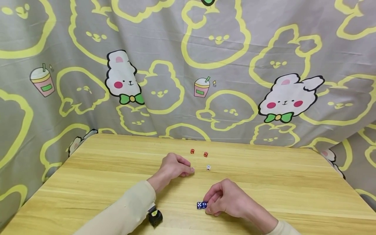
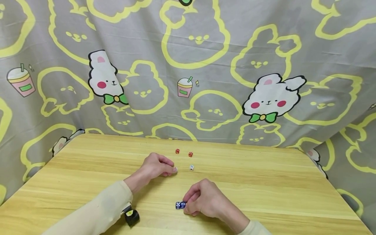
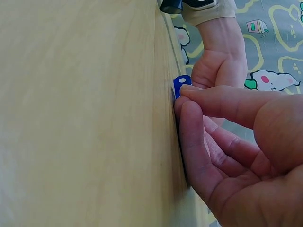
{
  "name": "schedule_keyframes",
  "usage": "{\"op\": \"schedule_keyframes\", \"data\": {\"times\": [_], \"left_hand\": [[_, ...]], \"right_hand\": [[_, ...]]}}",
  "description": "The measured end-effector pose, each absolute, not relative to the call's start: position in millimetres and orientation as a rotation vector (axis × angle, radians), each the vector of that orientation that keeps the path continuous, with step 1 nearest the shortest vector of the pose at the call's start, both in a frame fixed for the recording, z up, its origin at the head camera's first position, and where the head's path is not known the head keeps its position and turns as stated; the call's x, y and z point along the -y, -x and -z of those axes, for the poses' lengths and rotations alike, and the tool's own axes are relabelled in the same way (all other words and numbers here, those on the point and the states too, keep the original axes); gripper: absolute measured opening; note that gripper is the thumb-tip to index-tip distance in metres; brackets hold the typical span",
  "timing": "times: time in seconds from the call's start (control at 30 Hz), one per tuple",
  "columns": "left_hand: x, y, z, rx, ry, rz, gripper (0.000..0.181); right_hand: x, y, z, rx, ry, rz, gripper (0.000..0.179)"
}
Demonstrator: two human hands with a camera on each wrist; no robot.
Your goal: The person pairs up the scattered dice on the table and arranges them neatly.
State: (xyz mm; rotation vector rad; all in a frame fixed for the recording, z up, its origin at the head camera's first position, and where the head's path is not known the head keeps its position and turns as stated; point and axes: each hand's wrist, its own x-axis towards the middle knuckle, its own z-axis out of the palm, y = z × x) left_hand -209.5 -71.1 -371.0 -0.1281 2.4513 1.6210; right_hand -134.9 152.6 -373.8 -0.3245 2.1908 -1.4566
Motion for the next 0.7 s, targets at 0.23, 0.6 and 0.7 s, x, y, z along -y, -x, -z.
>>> {"op": "schedule_keyframes", "data": {"times": [0.23,0.6,0.7], "left_hand": [[71.7,209.8,372.5,-2.477,0.102,-1.583,0.023],[69.2,210.3,372.0,-2.501,0.076,-1.538,0.017],[69.6,210.6,371.9,-2.506,0.062,-1.523,0.016]], "right_hand": [[-153.0,135.0,374.6,-2.197,0.32,1.448,0.019],[-152.9,135.6,374.7,-2.201,0.294,1.439,0.019],[-152.7,135.7,374.8,-2.202,0.292,1.443,0.019]]}}
